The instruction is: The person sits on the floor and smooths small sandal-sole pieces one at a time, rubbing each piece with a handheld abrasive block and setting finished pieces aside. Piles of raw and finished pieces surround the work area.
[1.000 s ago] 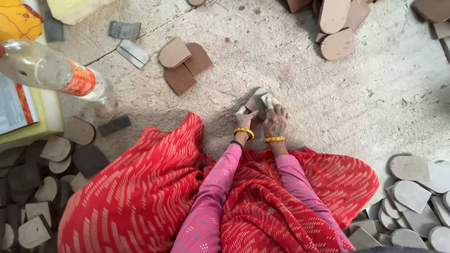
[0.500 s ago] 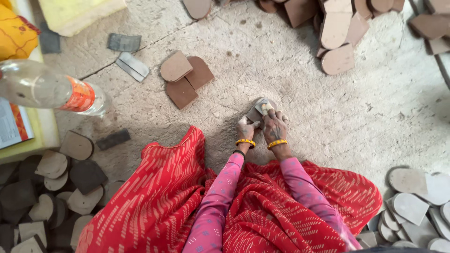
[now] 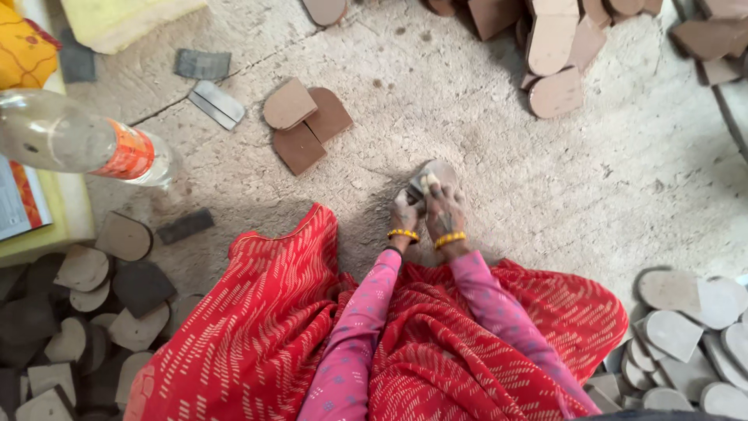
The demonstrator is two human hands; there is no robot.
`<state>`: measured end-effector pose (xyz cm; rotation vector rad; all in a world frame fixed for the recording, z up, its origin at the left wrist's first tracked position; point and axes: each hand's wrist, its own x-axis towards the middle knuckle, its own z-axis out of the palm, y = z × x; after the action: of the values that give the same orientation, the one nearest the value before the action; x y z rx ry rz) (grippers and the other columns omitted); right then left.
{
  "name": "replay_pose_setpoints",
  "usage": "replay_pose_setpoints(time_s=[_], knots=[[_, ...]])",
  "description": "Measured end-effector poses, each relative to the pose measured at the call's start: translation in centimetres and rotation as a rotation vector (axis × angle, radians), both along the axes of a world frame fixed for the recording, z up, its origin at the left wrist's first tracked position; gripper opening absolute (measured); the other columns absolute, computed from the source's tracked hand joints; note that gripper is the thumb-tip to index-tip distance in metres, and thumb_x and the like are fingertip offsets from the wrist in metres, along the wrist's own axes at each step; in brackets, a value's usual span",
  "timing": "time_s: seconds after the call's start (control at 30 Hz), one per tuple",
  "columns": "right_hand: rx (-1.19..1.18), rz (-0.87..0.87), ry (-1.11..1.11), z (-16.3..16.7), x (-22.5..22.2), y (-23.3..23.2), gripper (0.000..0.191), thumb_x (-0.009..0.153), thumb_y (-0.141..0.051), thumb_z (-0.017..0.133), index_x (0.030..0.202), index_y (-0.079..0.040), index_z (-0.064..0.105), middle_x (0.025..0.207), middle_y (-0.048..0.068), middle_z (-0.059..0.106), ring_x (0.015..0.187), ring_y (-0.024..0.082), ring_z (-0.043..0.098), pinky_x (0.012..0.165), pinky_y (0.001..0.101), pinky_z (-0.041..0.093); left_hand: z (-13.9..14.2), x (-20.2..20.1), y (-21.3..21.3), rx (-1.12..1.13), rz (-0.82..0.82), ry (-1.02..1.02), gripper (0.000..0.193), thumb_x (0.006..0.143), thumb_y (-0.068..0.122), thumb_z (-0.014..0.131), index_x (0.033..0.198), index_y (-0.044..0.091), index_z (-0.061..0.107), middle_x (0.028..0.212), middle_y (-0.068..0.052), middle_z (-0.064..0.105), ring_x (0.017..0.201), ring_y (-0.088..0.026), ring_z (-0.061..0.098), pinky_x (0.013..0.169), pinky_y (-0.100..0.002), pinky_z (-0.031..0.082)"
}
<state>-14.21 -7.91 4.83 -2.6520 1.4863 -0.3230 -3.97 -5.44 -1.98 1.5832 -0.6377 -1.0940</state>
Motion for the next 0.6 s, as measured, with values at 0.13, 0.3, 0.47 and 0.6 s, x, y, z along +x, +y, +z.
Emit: replay_pose_setpoints(time_s=[0.13,0.3,0.47,0.6], knots=[[0.112,-0.035,0.097,0.7,1.1,-4.6,0.035,0.080,-0.014,0.058,0.113,-0.007,0.070,0.124,0.005,0.060,0.115,0.029,0.056,0.094,0.0468,0.046,0.2,0.3,-0.3,0.095,-0.051,-0.141,0.031,0.083,0.020,0.083,0.097,-0.001,0.066,0.083,-0.015,0.076,0.073,-0.021,0.070,0.068,-0.039,0.056],[0.136,-0.062,0.066,0.7,0.5,-2.9,0.025,0.093,-0.011,0.056,0.116,-0.011,0.068,0.126,0.005,0.061,0.113,0.027,0.056,0.097,0.0455,0.046,0.6,0.3,-0.2,0.025,-0.033,-0.062,0.033,0.074,0.017,0.084,0.097,0.001,0.066,0.083,-0.015,0.076,0.073,-0.022,0.070,0.066,-0.039,0.057],[0.084,-0.018,0.139,-0.8,-1.2,0.9,0.048,0.089,-0.010,0.056,0.136,-0.005,0.064,0.122,0.009,0.060,0.108,0.027,0.056,0.089,0.0468,0.045,-0.5,-0.2,0.2,0.056,-0.013,-0.036,0.034,0.071,0.018,0.085,0.095,0.002,0.068,0.082,-0.012,0.076,0.071,-0.019,0.073,0.064,-0.036,0.058],[0.178,-0.093,0.217,-0.4,-0.3,-4.7,0.036,0.093,-0.003,0.054,0.127,-0.008,0.066,0.129,0.008,0.060,0.114,0.024,0.057,0.093,0.0448,0.048,-0.4,0.4,0.0,0.065,-0.050,-0.022,0.042,0.072,0.023,0.091,0.097,0.000,0.066,0.080,-0.012,0.075,0.069,-0.020,0.067,0.063,-0.038,0.056]])
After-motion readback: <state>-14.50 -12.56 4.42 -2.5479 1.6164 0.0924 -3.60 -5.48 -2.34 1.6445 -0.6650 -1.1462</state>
